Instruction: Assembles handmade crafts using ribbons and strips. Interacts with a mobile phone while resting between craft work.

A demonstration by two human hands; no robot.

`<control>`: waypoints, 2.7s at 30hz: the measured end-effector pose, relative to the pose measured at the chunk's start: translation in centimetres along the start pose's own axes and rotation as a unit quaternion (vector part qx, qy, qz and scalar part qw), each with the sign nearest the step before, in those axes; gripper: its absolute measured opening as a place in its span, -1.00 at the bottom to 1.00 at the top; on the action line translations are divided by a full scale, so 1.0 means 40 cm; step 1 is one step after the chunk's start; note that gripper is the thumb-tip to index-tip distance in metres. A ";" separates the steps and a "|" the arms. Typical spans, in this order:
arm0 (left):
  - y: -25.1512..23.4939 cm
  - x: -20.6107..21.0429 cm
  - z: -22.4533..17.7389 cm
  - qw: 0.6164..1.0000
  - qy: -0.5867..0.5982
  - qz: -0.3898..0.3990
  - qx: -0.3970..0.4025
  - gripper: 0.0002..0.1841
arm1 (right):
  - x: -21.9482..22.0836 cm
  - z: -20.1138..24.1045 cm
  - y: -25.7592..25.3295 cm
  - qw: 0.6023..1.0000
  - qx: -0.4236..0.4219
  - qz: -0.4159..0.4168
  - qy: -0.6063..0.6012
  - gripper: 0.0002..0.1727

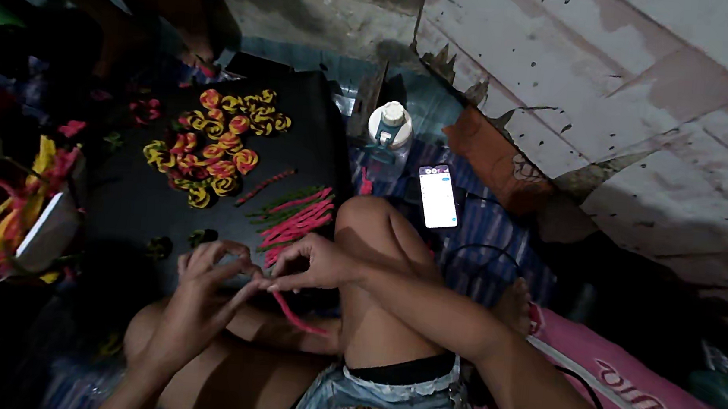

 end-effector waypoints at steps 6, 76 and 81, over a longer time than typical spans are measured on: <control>0.038 0.007 -0.016 0.960 0.064 -0.236 -0.136 -0.75 | -0.014 0.157 0.109 0.844 -0.297 -0.298 0.333 -0.86; 0.068 0.103 -0.052 0.747 0.467 -0.363 -0.305 -0.73 | -0.007 0.181 0.143 0.912 -0.255 -0.316 0.064 -0.91; 0.067 -0.033 -0.139 0.925 -0.001 -0.375 -0.069 -0.76 | -0.023 0.190 0.145 0.917 -0.217 -0.324 0.078 -0.92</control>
Point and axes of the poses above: each hand's wrist, its own y-axis away from the middle knuckle, its own x-axis out of the palm, z = x × y, the point moved 10 cm from there along -y, towards the middle knuckle, and after that the axes turned 11 degrees about x, right-handed, at the moved point
